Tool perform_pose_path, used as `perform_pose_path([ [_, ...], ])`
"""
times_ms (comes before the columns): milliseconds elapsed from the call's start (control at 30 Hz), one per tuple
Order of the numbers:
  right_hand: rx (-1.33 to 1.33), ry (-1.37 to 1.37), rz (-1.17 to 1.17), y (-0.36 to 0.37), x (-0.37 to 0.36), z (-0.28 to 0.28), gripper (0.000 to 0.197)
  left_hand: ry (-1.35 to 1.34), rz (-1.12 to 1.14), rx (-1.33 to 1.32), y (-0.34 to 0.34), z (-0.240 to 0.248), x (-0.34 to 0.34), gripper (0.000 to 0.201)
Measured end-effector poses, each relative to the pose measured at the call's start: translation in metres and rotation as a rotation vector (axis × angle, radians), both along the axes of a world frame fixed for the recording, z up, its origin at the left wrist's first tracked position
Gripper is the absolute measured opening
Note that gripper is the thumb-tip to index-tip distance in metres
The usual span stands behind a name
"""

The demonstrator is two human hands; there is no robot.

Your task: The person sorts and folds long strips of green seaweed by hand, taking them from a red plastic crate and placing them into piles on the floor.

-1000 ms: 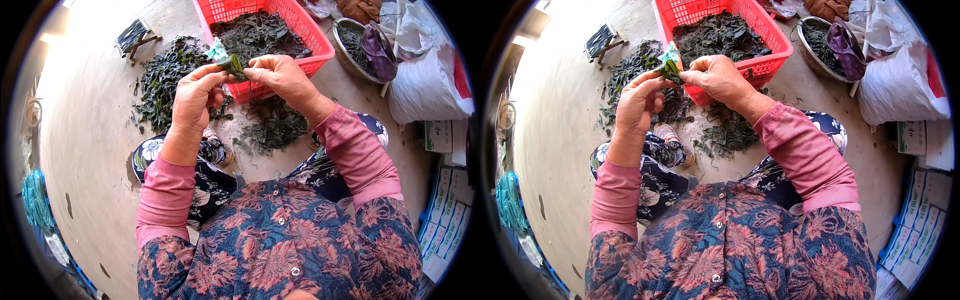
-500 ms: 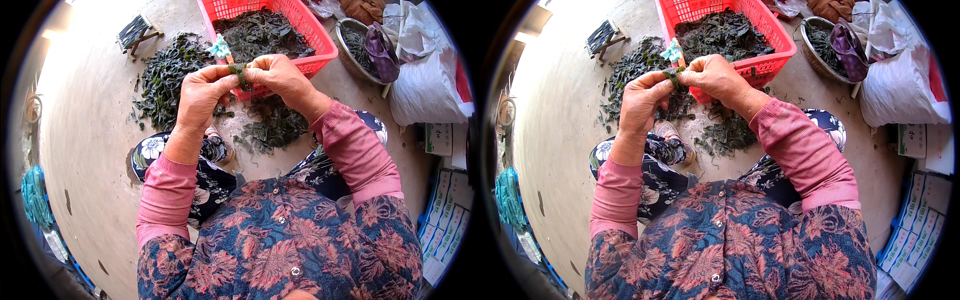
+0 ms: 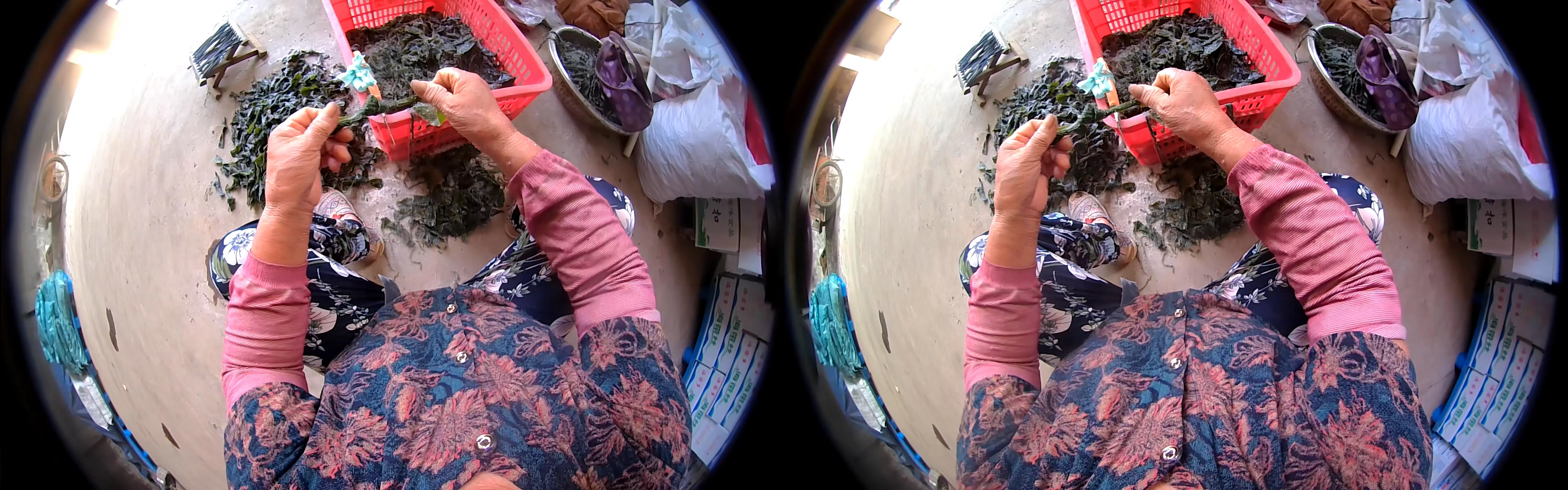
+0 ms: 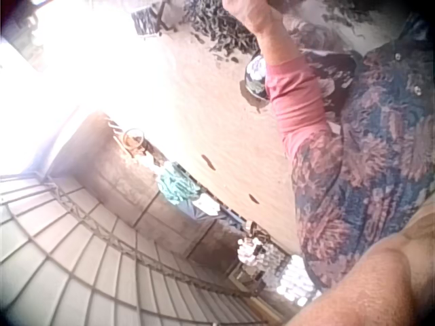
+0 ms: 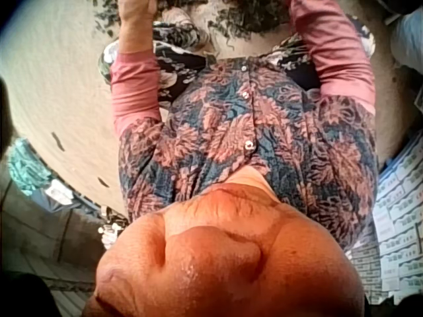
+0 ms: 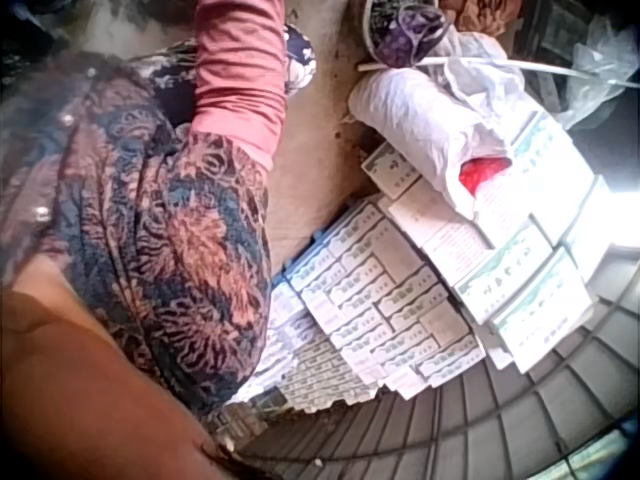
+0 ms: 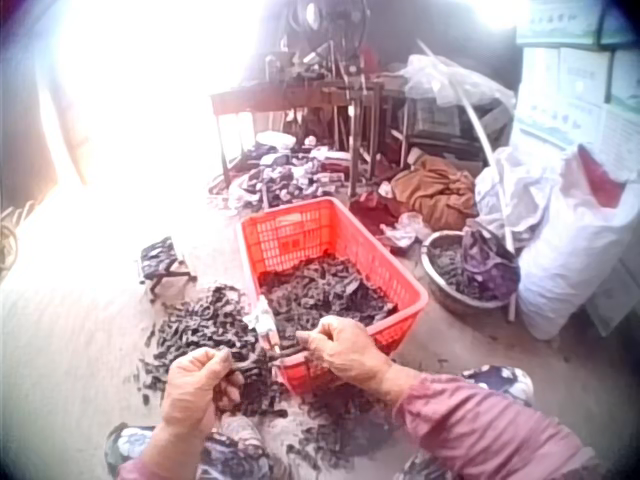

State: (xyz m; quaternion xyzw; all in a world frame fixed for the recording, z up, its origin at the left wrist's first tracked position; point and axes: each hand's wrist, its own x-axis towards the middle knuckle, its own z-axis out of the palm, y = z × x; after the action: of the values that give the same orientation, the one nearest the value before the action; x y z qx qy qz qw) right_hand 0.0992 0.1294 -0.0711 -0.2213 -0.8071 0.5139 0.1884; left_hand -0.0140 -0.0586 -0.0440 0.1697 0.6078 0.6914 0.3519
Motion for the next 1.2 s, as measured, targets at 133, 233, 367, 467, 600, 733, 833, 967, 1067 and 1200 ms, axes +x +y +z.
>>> perform_pose_path([
  [133, 0.204, -0.029, 0.013, -0.001, 0.002, -0.007, 0.031, 0.164, 0.084, -0.163, -0.011, -0.013, -0.012, 0.017],
  [233, 0.371, -0.078, 0.007, -0.003, -0.001, -0.016, 0.03, 0.463, 0.168, -0.361, -0.007, -0.026, -0.019, 0.019],
  [367, 0.628, -0.142, 0.097, -0.01, -0.003, -0.021, 0.028, 0.818, 0.144, -0.454, -0.004, -0.046, -0.026, 0.016],
  [467, 0.668, -0.252, 0.146, -0.018, -0.003, -0.023, 0.02, 1.124, 0.115, -0.549, -0.005, -0.059, -0.03, 0.014],
  [600, 0.752, -0.352, 0.428, -0.022, 0.002, -0.03, 0.013, 1.329, -0.021, -0.683, -0.007, -0.081, -0.031, 0.013],
  [733, 0.654, -0.479, 0.442, -0.012, 0.016, -0.021, 0.013, 1.26, -0.047, -1.121, -0.02, -0.093, -0.043, 0.013],
  [833, 0.28, -0.145, 0.151, -0.006, 0.018, -0.006, 0.016, 1.098, 0.117, -1.074, -0.025, -0.078, -0.052, 0.023],
  [967, -0.652, 0.267, 0.088, 0.002, 0.019, 0.032, 0.008, 1.295, 0.297, -0.713, -0.003, -0.041, -0.029, 0.021],
  [1067, -0.96, 0.492, 0.194, 0.001, 0.023, 0.051, 0.01, 0.932, 0.118, -0.542, 0.015, -0.011, 0.004, 0.032],
  [1200, -1.102, 0.61, 0.309, -0.02, 0.034, 0.073, 0.013, -0.472, -0.399, 0.069, 0.038, 0.013, 0.052, 0.063],
])
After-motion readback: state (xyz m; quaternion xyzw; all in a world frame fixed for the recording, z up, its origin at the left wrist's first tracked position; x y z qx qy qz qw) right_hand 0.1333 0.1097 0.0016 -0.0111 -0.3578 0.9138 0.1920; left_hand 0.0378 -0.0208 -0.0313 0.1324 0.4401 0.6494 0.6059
